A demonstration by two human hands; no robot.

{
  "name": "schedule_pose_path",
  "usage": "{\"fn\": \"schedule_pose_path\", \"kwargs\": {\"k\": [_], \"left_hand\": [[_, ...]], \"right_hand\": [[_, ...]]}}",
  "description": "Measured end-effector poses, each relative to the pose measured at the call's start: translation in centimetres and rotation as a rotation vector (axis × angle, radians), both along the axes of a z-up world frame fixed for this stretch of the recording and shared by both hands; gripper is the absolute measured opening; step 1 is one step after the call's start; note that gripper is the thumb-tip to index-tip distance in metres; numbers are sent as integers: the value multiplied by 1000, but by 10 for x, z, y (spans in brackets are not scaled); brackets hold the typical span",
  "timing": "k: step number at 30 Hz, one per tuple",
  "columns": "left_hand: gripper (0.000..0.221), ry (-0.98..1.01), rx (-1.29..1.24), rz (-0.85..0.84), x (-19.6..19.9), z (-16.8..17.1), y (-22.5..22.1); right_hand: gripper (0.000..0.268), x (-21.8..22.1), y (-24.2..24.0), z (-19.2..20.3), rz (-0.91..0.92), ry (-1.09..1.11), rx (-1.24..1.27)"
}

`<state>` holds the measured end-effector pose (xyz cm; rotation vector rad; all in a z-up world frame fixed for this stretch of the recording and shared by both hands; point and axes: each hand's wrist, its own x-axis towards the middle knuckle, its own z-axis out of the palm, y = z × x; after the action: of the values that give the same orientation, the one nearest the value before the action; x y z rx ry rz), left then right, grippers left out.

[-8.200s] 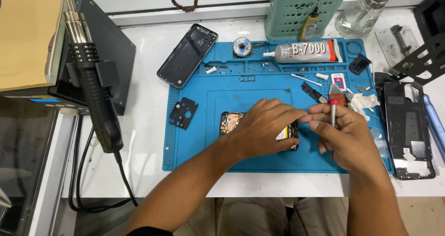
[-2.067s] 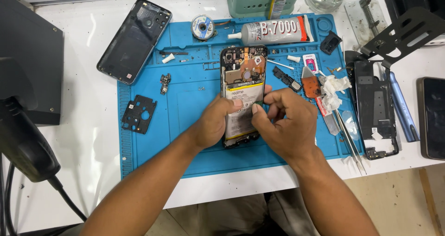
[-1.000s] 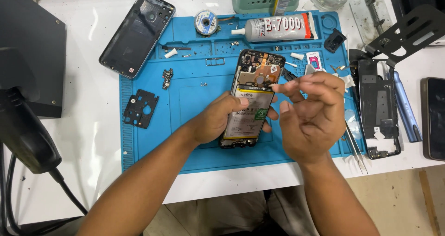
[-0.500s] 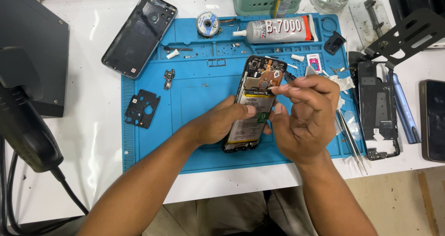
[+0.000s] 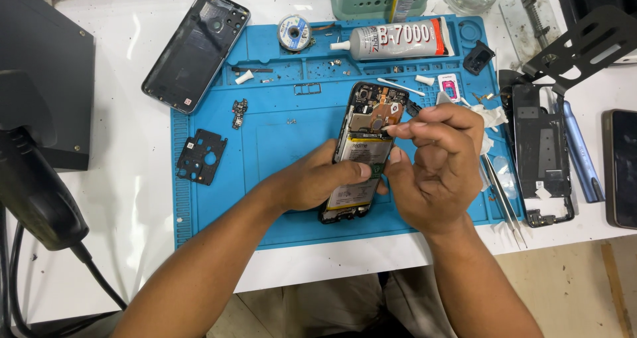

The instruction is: Repairing a mobile phone by disassembling and reassembling internal components

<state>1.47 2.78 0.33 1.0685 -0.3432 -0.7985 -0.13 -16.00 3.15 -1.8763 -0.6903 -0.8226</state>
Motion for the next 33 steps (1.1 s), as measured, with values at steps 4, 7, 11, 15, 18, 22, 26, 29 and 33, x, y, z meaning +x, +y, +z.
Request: {"fn": "schedule_pose_path", "kwargs": {"k": [4,7,11,15,18,22,26,29,33], "left_hand": [[45,-32,-2,-22,0,-3,1],[43,-28,-31,-27,-1,-4,0],[33,-143,109,-33,-1,12,2],[33,-233,188,-54,-1,10,1],[36,-212,232,-68,-2,17,1],[38,-310,179,-101,-3,15,2],[46,-328,190,-67,-3,19,0],[44,-327,261,-72,-3,25,-2],[44,-336,274,-77,-3,29,-3]], "right_hand": [[32,0,1,0,1,5,1],[32,1,0,-2,40,44,64],[33,2,2,-3,25,72,73],[38,5,2,-7,43,157,129],[34,3,1,-7,54,221,141],[35,2,1,-5,36,270,167],[33,3,-2,-1,40,365,188],[35,5,-4,0,73,451,259],[38,7,-8,-1,126,550,348]]}}
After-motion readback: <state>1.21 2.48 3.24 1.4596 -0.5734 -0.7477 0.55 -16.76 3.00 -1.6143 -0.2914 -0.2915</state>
